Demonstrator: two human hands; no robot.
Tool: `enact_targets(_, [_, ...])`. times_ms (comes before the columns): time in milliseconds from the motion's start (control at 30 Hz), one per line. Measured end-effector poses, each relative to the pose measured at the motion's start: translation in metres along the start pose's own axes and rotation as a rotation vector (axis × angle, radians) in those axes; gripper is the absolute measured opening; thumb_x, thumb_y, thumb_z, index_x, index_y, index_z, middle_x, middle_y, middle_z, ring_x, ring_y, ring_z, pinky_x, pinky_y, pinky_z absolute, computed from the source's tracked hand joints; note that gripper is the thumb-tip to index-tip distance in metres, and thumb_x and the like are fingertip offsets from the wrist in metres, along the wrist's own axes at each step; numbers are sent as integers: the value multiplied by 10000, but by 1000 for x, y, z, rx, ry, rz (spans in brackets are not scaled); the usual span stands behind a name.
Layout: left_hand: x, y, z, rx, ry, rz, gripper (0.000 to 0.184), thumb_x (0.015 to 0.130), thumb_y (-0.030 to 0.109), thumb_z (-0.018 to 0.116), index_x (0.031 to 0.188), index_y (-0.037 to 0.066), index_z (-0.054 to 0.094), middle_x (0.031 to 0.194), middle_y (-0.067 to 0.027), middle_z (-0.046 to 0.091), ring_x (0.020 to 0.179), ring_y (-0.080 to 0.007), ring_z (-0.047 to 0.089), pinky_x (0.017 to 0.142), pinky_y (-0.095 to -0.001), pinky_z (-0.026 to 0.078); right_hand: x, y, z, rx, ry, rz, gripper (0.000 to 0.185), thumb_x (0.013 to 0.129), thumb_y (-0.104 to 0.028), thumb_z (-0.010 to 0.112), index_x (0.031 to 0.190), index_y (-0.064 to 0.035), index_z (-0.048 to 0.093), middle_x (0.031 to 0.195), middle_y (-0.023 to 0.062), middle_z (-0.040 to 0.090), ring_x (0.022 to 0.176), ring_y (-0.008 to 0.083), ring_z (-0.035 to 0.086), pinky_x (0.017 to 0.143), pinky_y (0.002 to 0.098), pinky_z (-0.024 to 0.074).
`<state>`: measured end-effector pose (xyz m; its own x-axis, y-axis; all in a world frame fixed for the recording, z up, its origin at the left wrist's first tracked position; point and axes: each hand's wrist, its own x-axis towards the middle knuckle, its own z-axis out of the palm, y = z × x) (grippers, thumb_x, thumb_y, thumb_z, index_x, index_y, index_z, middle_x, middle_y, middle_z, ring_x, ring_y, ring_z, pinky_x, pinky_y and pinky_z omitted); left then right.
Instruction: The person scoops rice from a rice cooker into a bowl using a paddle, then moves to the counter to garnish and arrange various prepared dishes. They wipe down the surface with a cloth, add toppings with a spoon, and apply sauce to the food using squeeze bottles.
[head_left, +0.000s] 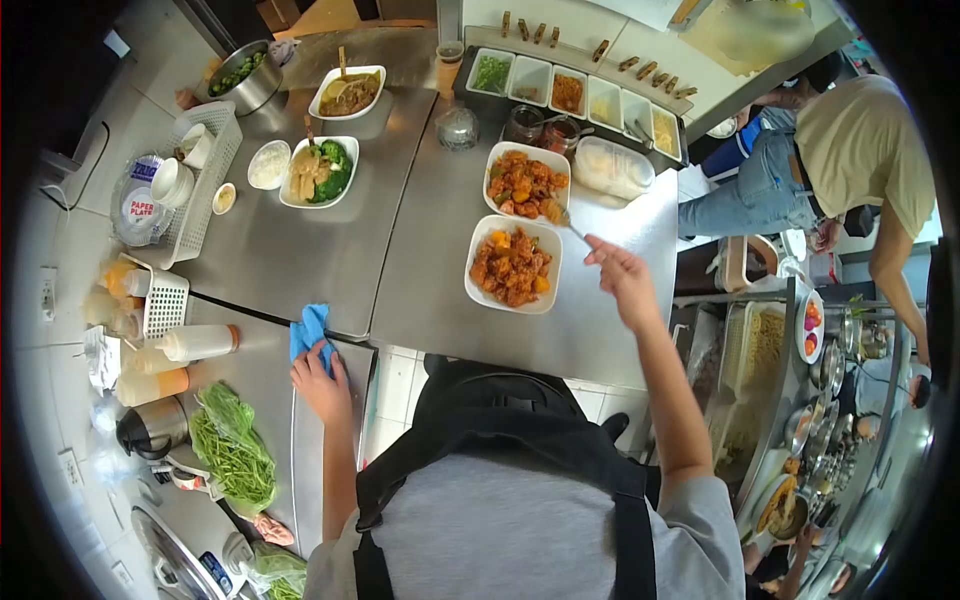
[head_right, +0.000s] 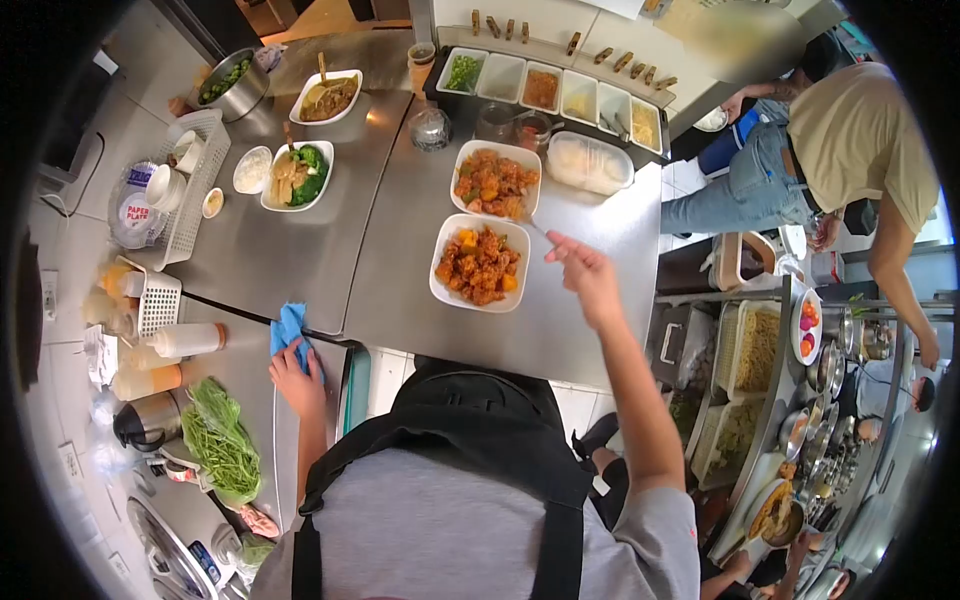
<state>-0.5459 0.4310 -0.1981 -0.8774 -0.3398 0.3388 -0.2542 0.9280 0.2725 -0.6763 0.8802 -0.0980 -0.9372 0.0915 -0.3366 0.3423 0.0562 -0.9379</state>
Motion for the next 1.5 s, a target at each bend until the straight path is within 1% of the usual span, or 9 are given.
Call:
enact_targets(167, [9, -19, -2, -124, -130, -37, 210, 891, 248, 580, 1035, 94, 584, 1008, -137, 569, 937, -352, 544, 792, -436, 440, -32, 37, 28, -840, 149, -786, 303, 884, -13, 502, 1144, -67, 650, 874, 79, 687, 679, 212, 611, 641, 307, 497])
enact_targets(700, [-41, 55, -4, -593, -480, -159, 166, 938, 245, 535, 970, 84, 558, 731, -107, 611, 644, -260, 610, 585, -366, 462, 269, -70, 9, -1335, 513, -603, 260, 827, -280, 629, 1000, -101, 705, 874, 186, 672, 796, 385, 640, 724, 457, 515])
enact_targets(767, [-36, 50, -5, -784, -511, -275, 174, 965, 238, 503, 965, 71, 554, 745, -67, 599, 670, -182, 591, 613, -320, 462, 261, -65, 26, -1254, 617, -870, 264, 829, -302, 639, 968, -87, 702, 927, 175, 669, 859, 371, 633, 761, 445, 507])
enact_targets(933, [-4, 88, -14, -1342, -725, -507, 201, 988, 236, 477, 995, 45, 537, 856, -24, 558, 819, -97, 551, 733, -253, 458, 23, -48, 102, -624, -12, -268, 242, 864, -240, 620, 1014, -59, 676, 957, 164, 673, 892, 296, 652, 777, 381, 503])
enact_targets(1000, [1, 133, -18, -1387, -854, -198, 200, 978, 197, 477, 1101, 43, 512, 977, -65, 567, 867, -132, 561, 753, -263, 466, -48, 2, 95, -581, -517, -367, 384, 817, -262, 674, 1140, -58, 631, 967, 124, 683, 872, 226, 645, 788, 349, 502])
enact_targets(1233, [49, 227, -44, -1144, -1558, 578, 397, 923, 108, 549, 1316, 83, 492, 916, -70, 654, 812, -127, 599, 769, -287, 487, -166, -6, -9, -439, -191, 47, 360, 768, -99, 716, 1115, -42, 641, 796, 89, 669, 702, 128, 584, 675, 292, 484])
enact_targets(1333, [93, 224, 34, -1295, -1013, 411, 247, 936, 162, 540, 1156, 64, 599, 894, -53, 666, 796, -113, 603, 737, -274, 484, -187, -27, -34, -559, 59, 78, 196, 731, -95, 752, 899, -16, 689, 658, 65, 621, 580, 86, 513, 554, 271, 436])
enact_targets(1433, [147, 207, 90, -742, -550, 404, 293, 956, 282, 478, 1090, 68, 627, 965, -153, 658, 926, -268, 629, 798, -360, 484, -182, 0, -48, -630, 337, 48, 144, 687, -95, 782, 777, -22, 698, 560, 44, 575, 491, 76, 462, 487, 251, 393])
enact_targets(1500, [159, 206, 110, -590, -683, 434, 343, 954, 334, 455, 1115, 81, 623, 997, -160, 653, 1006, -331, 593, 845, -414, 464, -162, 1, -44, -972, 424, 17, 203, 680, -86, 763, 873, -49, 712, 746, 112, 664, 600, 203, 590, 578, 303, 466])
